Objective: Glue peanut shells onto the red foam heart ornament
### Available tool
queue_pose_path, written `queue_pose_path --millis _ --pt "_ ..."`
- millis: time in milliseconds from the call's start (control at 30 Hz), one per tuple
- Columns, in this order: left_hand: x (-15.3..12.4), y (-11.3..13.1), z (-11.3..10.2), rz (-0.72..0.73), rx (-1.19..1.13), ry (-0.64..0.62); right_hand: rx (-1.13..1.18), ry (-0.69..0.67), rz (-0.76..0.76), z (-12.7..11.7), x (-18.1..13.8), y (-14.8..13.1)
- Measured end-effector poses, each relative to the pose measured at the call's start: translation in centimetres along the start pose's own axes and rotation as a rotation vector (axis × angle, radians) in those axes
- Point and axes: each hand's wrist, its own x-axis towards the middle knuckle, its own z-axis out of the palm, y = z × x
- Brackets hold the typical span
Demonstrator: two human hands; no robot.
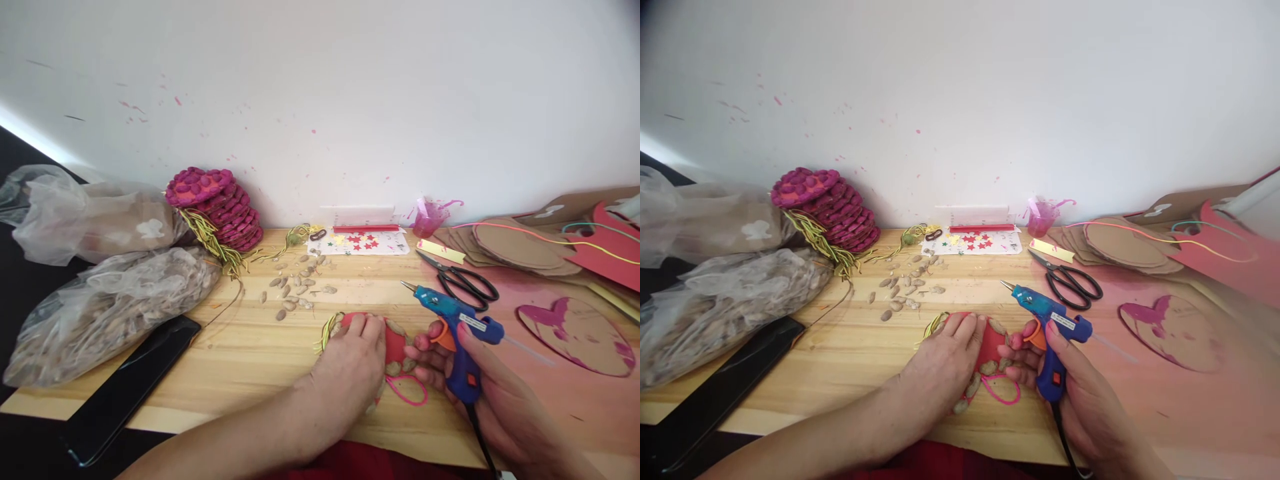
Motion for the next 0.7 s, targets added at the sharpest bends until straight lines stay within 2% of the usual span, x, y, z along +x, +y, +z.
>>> queue_pose_path --millis 133,200,267,333,400,500,567,700 --pt "-0.1 -0.1 -0.4 0.004 -0.027 -0.012 0.042 -0.033 0.003 -0.4 0.3 0.3" --pt "-0.4 -0.4 -0.6 -0.01 -0.111 0.009 0.05 -0.049 -0.002 -0.6 0.5 0.4" --pt "-0.7 -1.3 -0.9 -0.045 -0.246 0.089 0.056 -0.069 -0.007 -0.8 0.6 0.5" --pt "-0.8 -3.1 -1.5 -0.116 -0.342 0.233 0.064 -0.086 -0.009 -0.8 0.6 0.5" --pt "-0.4 -5.6 -2.0 -0.197 -0.318 0.298 0.072 -0.082 -0.002 -0.7 0.6 0.5" --pt "1.2 -9.7 -2.2 -0.242 -0.186 0.263 0.075 -0.068 0.01 -0.7 0.6 0.5" --pt "2.6 -11.8 -1.7 -0.221 -0.128 0.189 0.082 -0.078 0.006 -0.7 0.6 0.5" --pt "4.6 -13.4 -0.2 -0.229 -0.035 0.065 0.095 -0.097 0.013 -0.9 0.4 0.5"
